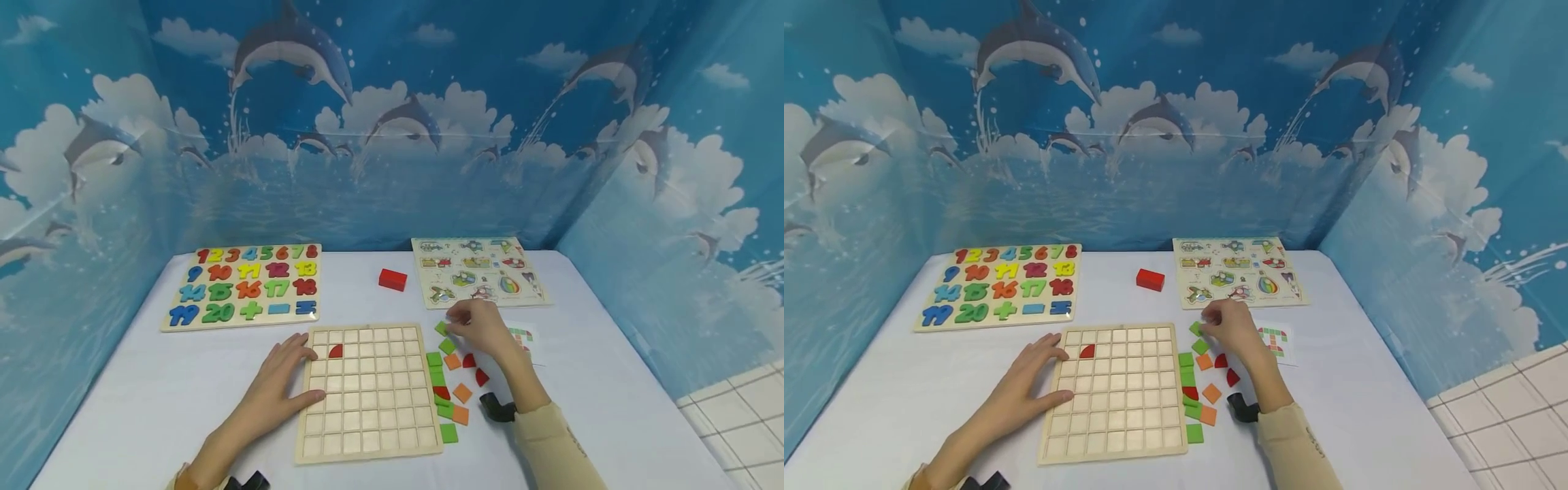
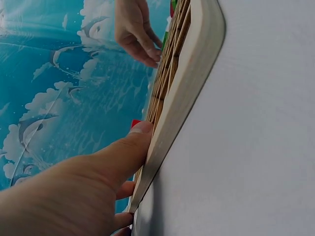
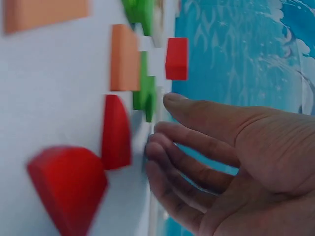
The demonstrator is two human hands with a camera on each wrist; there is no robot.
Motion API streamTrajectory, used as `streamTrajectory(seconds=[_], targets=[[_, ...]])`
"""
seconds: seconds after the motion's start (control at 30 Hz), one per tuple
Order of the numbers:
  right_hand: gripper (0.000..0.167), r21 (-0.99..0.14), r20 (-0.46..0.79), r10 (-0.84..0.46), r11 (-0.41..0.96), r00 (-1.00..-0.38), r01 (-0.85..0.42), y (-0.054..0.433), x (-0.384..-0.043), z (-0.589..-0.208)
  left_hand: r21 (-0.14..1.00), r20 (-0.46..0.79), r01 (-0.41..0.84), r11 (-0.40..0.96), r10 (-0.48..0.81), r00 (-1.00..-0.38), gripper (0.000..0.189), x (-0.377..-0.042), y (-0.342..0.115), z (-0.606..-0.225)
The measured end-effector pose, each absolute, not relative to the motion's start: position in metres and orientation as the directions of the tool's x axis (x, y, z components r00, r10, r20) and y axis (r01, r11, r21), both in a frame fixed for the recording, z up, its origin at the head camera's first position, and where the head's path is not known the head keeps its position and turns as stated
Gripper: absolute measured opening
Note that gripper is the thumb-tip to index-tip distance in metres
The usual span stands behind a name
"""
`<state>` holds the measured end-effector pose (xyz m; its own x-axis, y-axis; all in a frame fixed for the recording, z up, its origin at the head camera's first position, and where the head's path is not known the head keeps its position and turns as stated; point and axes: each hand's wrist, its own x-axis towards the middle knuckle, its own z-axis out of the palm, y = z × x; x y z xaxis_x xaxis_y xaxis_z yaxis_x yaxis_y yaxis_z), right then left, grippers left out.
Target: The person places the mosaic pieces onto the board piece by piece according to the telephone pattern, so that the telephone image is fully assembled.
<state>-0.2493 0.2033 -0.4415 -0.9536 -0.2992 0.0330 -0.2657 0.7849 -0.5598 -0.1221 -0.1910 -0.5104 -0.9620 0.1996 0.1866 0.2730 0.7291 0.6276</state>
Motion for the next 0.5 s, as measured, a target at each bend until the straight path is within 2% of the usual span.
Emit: streamTrajectory(seconds=[0.1,0.27,0.5], targets=[[0.023,-0.532,0.031,-0.245,0.817,-0.969,-0.224,0.204,-0.25,-0.442,0.627,0.198,0.29,0.723,0.212,-0.957,0.06,-0.121,-0.189,-0.51],[0.02,-0.531,0.035,-0.25,0.816,-0.968,-0.23,0.193,-0.252,-0.447,0.61,0.203,0.279,0.742,0.195,-0.96,0.06,-0.117,-0.193,-0.508],[0.02,-0.576,0.013,-0.225,0.795,-0.974,-0.191,0.19,-0.249,-0.459,0.599,0.186,0.295,0.744,0.23,-0.955,0.061,-0.118,-0.195,-0.506]])
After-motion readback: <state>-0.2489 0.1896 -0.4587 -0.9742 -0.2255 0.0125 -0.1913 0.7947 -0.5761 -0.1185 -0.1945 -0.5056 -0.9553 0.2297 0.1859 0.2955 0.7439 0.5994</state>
